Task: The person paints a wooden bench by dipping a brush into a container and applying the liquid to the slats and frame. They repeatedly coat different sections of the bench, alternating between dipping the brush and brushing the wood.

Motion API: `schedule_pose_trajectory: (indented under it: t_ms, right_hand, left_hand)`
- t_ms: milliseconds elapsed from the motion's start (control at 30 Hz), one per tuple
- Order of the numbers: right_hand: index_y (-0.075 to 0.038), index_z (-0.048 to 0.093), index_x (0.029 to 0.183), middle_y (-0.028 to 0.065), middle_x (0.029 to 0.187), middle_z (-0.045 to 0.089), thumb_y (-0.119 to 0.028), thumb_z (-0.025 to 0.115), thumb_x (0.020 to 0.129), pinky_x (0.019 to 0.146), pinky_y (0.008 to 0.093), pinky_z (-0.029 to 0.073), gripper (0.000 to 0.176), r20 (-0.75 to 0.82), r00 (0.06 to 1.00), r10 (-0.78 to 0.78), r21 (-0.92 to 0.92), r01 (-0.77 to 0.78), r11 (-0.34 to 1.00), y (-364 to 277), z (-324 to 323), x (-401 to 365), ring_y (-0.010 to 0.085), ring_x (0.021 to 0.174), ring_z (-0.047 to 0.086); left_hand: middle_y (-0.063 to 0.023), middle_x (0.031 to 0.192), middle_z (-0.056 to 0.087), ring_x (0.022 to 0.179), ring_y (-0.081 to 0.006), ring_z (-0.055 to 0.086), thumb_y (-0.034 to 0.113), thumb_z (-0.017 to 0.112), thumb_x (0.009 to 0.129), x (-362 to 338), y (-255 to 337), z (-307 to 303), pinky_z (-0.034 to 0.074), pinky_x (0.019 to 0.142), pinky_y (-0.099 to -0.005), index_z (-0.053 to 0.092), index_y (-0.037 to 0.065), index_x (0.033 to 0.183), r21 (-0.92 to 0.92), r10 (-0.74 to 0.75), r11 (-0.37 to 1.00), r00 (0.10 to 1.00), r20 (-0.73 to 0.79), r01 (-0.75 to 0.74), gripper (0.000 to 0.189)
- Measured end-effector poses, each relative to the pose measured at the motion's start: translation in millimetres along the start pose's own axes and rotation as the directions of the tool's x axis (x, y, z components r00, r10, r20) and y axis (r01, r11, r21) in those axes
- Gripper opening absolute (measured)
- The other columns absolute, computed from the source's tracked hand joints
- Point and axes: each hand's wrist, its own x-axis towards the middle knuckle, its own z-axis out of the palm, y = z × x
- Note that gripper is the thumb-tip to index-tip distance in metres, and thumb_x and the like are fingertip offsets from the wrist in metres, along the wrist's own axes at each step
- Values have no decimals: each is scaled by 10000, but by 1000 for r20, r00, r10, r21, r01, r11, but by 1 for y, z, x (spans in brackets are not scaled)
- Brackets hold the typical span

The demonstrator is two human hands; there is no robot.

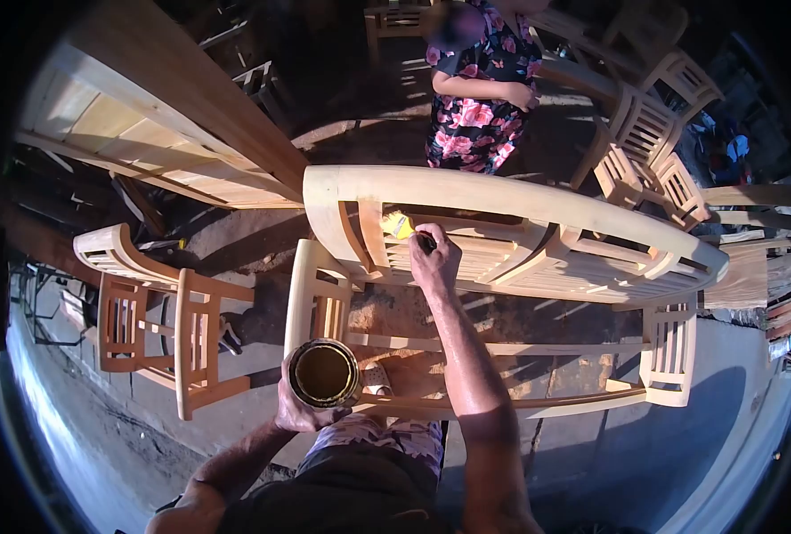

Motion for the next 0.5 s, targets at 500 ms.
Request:
schedule_pose_trajectory:
  t_ms: [500]
  right_hand:
    - [-82,718,1004,76,798,714,-63,735,913,661,310,547,94,-213,976,-54,-126,28,992,14,-39,-9,153,702,673]
  left_hand:
    - [-205,1356,631,1237,-288,670,287,1001,655,4,-10,1,545,1067,-432,318,-47,1498,-129,-3,992,1000,-24,-1,1136]
